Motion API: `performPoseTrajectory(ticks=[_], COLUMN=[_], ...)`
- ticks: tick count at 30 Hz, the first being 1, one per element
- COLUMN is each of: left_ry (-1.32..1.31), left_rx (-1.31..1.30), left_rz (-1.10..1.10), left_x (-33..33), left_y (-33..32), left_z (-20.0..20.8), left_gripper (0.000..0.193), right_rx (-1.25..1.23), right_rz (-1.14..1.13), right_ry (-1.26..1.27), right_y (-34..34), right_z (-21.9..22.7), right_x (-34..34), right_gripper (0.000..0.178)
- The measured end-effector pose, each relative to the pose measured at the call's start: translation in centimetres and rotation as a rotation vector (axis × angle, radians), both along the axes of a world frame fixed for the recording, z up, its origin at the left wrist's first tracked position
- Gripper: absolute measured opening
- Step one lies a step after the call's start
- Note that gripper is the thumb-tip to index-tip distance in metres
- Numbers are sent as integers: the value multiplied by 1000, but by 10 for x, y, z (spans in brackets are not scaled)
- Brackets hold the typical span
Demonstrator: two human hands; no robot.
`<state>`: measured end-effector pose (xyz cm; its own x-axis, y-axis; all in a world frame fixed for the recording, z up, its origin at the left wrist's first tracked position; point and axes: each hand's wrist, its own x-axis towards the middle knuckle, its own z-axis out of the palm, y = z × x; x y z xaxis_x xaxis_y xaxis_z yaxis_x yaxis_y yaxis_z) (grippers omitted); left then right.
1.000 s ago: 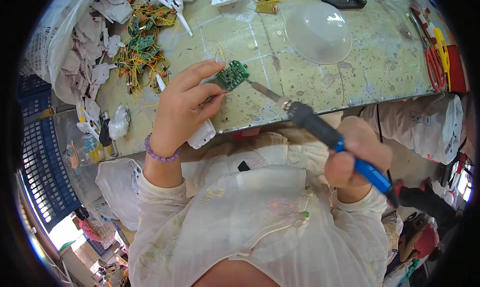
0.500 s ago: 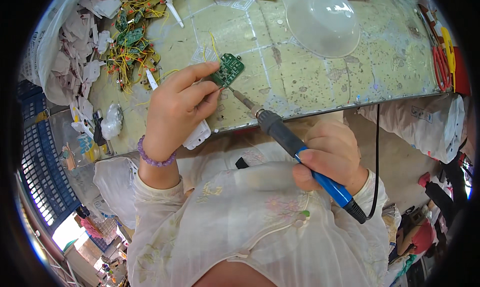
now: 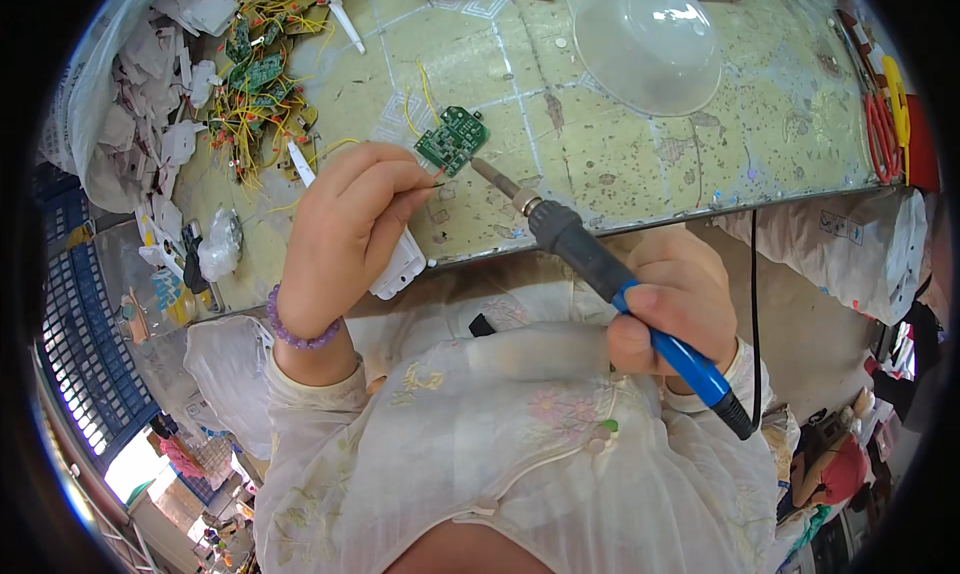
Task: Soldering components and wires onto circuit boards to assemble toy electronics.
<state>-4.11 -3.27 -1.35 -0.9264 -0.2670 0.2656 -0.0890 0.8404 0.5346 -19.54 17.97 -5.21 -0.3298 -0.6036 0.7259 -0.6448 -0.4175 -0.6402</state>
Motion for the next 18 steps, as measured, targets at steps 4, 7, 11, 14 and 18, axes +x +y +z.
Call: performPoseTrajectory(ticks=[4,7,11,14,18], left_ry=[-95,-88,-120,-162,-82], left_rx=[105,20,-24,-31,-136], left_rz=[74,5,6,16,37], left_x=[1,1,1,2,-2], left_y=[5,2,-2,-4,-4], left_z=[2,0,-3,-7,-11], left_gripper=[11,9,8,8,9], right_rx=[11,7,5,24,20], right_rz=[-22,-31,-31,-13,1], right_ry=[0,-5,-16,-10,-17], right_y=[1,1,2,2,2], right_z=[0,-1,-1,0,-2], right_x=[-1,2,1,0,2], right_gripper=[27,26,25,25,25])
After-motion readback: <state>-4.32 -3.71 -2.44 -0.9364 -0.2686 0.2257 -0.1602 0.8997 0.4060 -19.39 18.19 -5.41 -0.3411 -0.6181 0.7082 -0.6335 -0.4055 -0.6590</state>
